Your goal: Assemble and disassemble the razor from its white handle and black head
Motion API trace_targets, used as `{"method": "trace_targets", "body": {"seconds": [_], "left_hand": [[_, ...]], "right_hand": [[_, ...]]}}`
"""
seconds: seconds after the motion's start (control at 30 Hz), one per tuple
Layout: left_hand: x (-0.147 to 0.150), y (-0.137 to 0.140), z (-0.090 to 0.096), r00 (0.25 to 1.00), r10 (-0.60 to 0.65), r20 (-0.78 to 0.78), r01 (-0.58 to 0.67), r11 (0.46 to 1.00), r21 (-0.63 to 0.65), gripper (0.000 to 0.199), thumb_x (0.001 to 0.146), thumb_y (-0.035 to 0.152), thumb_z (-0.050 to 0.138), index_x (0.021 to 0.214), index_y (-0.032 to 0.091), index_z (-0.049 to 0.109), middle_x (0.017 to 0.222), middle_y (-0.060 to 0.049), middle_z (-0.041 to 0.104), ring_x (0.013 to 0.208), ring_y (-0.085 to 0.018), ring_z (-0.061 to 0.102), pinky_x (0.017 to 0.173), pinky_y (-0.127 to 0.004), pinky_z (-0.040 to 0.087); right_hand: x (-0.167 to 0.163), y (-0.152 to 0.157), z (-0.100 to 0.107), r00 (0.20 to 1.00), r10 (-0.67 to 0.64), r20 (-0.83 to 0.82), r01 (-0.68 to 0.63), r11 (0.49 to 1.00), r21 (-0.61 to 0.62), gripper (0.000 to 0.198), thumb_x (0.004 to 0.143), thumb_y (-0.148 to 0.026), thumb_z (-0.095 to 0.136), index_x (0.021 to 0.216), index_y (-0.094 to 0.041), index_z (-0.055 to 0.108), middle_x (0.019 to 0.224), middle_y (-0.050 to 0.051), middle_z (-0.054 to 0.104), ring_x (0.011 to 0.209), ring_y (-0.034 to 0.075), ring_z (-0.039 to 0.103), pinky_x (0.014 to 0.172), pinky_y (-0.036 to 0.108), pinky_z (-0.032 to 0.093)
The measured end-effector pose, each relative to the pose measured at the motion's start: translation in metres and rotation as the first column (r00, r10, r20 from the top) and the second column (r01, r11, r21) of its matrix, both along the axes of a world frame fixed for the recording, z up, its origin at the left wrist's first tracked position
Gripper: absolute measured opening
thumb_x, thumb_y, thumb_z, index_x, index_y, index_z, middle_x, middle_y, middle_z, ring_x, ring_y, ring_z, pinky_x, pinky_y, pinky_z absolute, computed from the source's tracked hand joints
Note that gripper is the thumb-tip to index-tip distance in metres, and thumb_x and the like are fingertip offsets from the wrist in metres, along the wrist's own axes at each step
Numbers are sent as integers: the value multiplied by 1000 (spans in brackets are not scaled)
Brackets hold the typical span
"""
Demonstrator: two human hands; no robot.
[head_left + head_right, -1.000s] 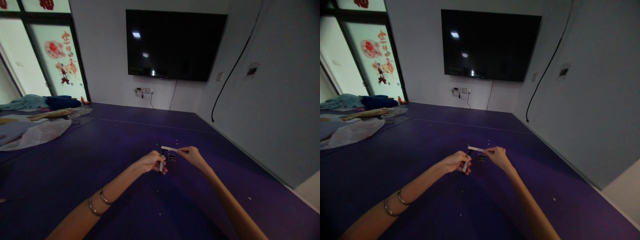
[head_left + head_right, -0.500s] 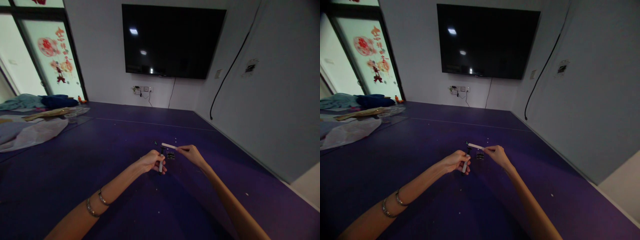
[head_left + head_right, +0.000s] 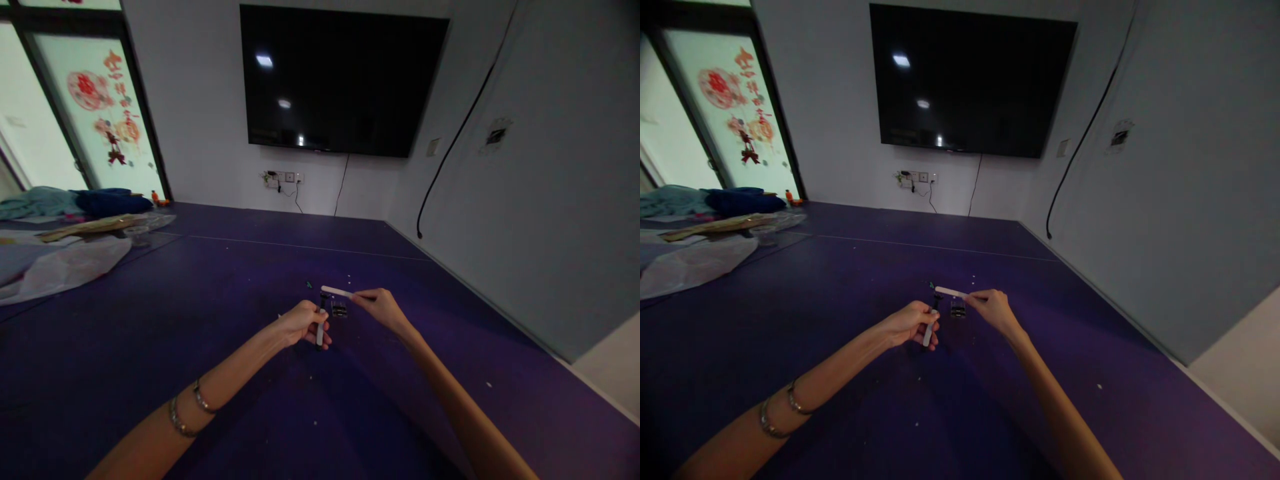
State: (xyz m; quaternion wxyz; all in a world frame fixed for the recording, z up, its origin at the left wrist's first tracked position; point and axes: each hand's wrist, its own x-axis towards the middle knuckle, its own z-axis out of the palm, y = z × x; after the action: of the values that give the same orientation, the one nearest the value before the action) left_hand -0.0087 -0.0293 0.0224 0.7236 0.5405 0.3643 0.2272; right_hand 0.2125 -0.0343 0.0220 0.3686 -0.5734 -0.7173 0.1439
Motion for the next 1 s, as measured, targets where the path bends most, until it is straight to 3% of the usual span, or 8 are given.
{"method": "trace_targets", "body": {"seconds": [0.2, 0.4, 0.57, 0.73, 0.9, 1.0], "left_hand": [[0, 0, 0, 1000, 2, -11, -2, 1000, 18, 12, 79, 21, 52, 76, 13, 44, 63, 1, 55, 51, -16, 61, 56, -37, 50], [-1, 2, 0, 999, 19, -33, -18, 999, 28, 8, 80, 18, 49, 77, 13, 44, 62, 1, 54, 50, -16, 61, 56, -36, 50], [-1, 2, -1, 999, 41, -4, -41, 999, 21, 4, 81, 15, 46, 79, 13, 43, 64, 1, 55, 52, -16, 62, 58, -38, 51], [-1, 2, -2, 999, 38, 7, -38, 999, 27, 6, 80, 16, 48, 80, 14, 42, 64, 0, 55, 52, -16, 62, 59, -39, 50], [0, 2, 0, 999, 39, 10, -40, 999, 28, 8, 78, 17, 49, 79, 13, 42, 64, 1, 53, 51, -16, 61, 59, -40, 50], [1, 1, 1, 1000, 2, 8, -2, 1000, 27, 6, 78, 16, 48, 78, 13, 42, 63, 1, 53, 51, -16, 61, 58, -38, 50]], "right_hand": [[-1, -3, 3, 998, 55, 17, -55, 998, -10, 32, 78, -44, 53, 84, -21, 74, 80, 3, 73, 74, 22, 64, 65, 28, 45], [0, -3, 3, 998, -60, 16, 59, 998, 23, 30, 76, -43, 56, 84, -22, 74, 83, 6, 73, 76, 25, 65, 68, 30, 46], [1, -4, 4, 999, 36, 3, -36, 999, -35, 30, 77, -42, 54, 84, -21, 74, 79, 3, 73, 72, 23, 64, 65, 29, 46], [2, -3, 2, 1000, -23, 13, 24, 1000, -19, 30, 77, -41, 54, 83, -20, 74, 80, 4, 73, 71, 22, 64, 67, 28, 45], [4, 0, -2, 999, 34, -34, -36, 997, -64, 34, 76, -44, 54, 87, -18, 73, 84, 5, 72, 76, 22, 64, 66, 27, 46], [7, 1, -3, 999, -18, -49, 15, 998, -58, 35, 76, -44, 54, 87, -17, 73, 85, 5, 72, 76, 23, 64, 66, 28, 46]]}}
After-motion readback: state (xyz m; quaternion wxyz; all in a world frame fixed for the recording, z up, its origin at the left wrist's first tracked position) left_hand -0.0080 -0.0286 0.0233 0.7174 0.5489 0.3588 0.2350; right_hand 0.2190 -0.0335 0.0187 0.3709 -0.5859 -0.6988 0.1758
